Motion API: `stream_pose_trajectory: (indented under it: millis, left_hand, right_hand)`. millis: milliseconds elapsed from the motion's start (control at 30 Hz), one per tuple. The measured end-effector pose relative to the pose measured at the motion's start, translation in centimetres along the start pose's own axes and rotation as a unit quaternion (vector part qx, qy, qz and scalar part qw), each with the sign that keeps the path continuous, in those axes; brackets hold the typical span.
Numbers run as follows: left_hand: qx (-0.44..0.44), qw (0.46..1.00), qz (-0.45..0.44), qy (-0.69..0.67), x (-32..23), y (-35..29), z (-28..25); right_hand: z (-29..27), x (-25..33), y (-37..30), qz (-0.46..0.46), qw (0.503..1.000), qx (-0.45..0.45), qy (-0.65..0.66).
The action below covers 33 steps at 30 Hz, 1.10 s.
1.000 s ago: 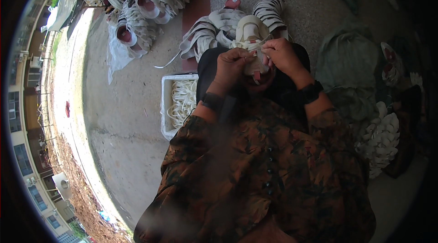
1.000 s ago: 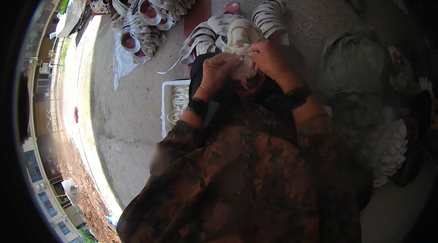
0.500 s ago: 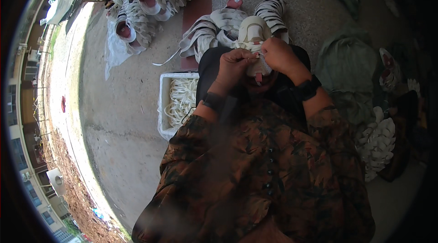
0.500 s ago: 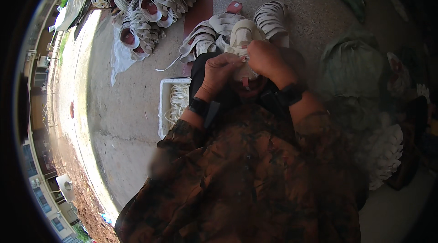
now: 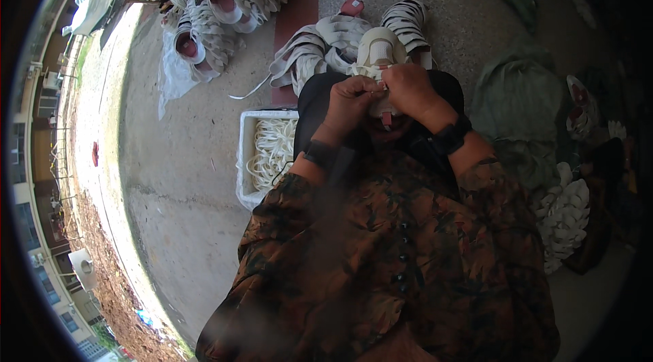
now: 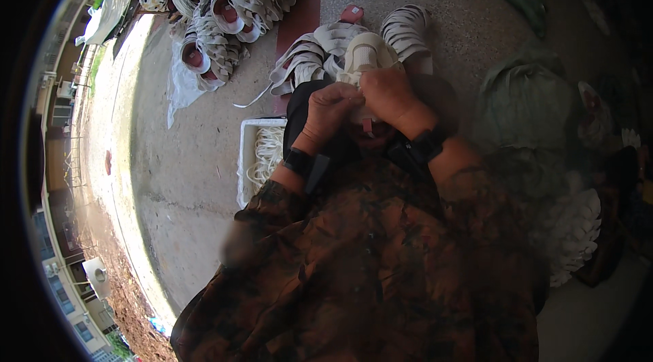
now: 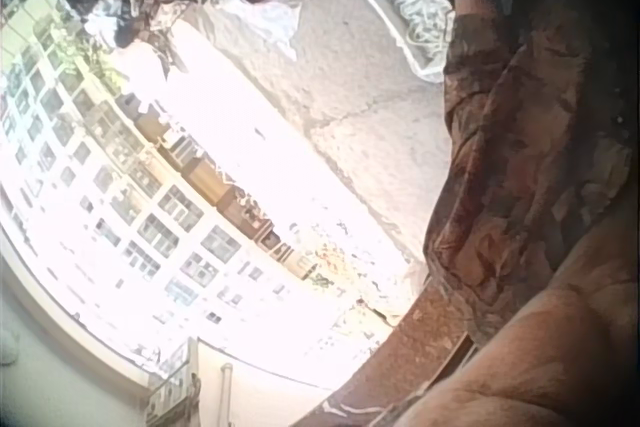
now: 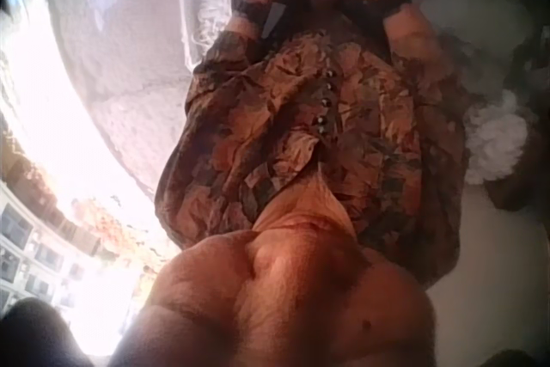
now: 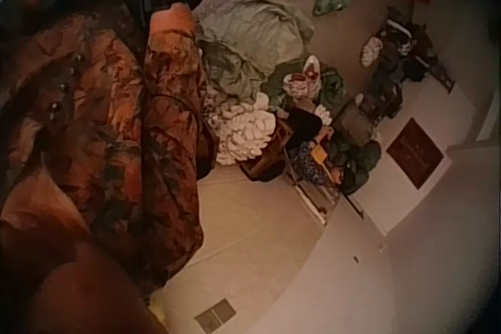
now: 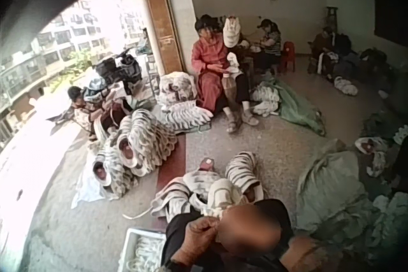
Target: The person sits on the ground and threads white shoelaces through the eyelets of a white sneaker. They pull the laces tight, adjust the fit, and tie the laces into a knot. The person handles multiple shoes and laces from a nearby container.
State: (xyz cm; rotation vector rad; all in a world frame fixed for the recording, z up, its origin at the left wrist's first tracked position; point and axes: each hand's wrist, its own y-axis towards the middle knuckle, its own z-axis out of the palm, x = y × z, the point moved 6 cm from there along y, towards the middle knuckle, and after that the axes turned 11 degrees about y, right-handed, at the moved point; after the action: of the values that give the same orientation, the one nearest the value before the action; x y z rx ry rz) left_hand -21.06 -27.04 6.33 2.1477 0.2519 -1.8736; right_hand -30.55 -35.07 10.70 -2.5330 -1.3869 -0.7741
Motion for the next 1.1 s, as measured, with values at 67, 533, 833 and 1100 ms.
stream_pose_trajectory:
  millis: [67, 533, 833, 1100]
  left_hand:
    - [-0.003, 1.000, 0.016, 0.021, -0.1, -0.1, -0.1]
    - [-0.042, 0.980, 0.094, 0.173, -1.7, -0.9, -0.1]
    - [-0.072, 0.990, -0.028, 0.117, -0.6, 0.0, -1.1]
    - [-0.016, 0.943, 0.106, 0.315, -1.9, 1.3, -0.9]
  right_hand:
    - [0.1, 0.4, -0.3, -0.034, 0.999, -0.001, 0.007]
    - [0.4, -1.8, -1.8, -0.033, 0.963, -0.175, 0.201]
    - [1.0, -3.0, -2.7, -0.007, 0.956, -0.178, 0.233]
    - [0.2, -2.4, -3.1, -0.023, 0.949, -0.195, 0.246]
